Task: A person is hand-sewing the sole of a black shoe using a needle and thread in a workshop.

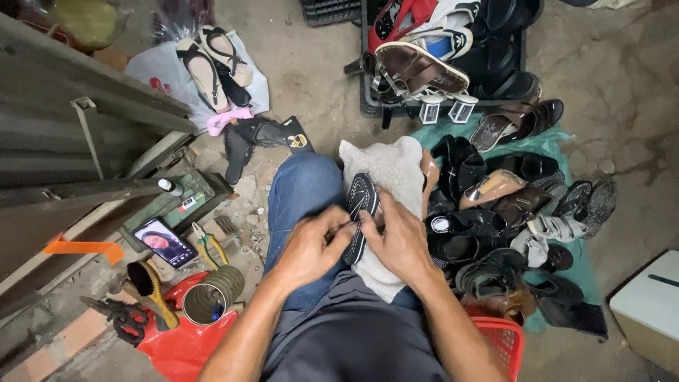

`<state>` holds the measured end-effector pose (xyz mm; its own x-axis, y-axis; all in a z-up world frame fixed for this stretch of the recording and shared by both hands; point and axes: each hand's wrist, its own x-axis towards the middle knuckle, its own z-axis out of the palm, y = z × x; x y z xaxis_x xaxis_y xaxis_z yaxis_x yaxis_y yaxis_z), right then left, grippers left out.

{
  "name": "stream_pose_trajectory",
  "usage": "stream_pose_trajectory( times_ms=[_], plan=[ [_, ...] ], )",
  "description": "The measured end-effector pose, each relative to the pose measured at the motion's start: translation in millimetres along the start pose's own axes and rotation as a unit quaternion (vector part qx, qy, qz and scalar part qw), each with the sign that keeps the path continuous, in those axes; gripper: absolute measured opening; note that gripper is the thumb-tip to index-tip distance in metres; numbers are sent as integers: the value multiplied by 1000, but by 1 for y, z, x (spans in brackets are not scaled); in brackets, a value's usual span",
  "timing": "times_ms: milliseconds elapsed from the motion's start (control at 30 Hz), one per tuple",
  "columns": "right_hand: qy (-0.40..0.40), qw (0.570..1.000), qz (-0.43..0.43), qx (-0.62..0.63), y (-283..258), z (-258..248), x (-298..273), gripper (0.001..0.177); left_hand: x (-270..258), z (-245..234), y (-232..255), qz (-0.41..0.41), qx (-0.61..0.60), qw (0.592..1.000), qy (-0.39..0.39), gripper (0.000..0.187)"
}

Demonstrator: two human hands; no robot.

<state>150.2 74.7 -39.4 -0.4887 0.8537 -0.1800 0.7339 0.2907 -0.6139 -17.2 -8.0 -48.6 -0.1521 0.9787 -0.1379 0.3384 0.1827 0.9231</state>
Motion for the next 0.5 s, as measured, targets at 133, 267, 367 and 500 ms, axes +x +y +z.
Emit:
stream_pose_trajectory(
  times_ms=[133,267,367,500],
  plan=[
    [14,1000,-20,-3,10,6,-2,52,0,0,4,4,-37,999,16,6],
    [27,999,-33,-16,24,12,2,49,24,10,-14,53,-41,991,118,12],
    [13,1000,-9,8,27,9,3,48,41,8,-7,79,-5,986,150,13],
    [1,999,27,33,28,2,2,46,38,16,-12,104,70,987,99,16]
  ],
)
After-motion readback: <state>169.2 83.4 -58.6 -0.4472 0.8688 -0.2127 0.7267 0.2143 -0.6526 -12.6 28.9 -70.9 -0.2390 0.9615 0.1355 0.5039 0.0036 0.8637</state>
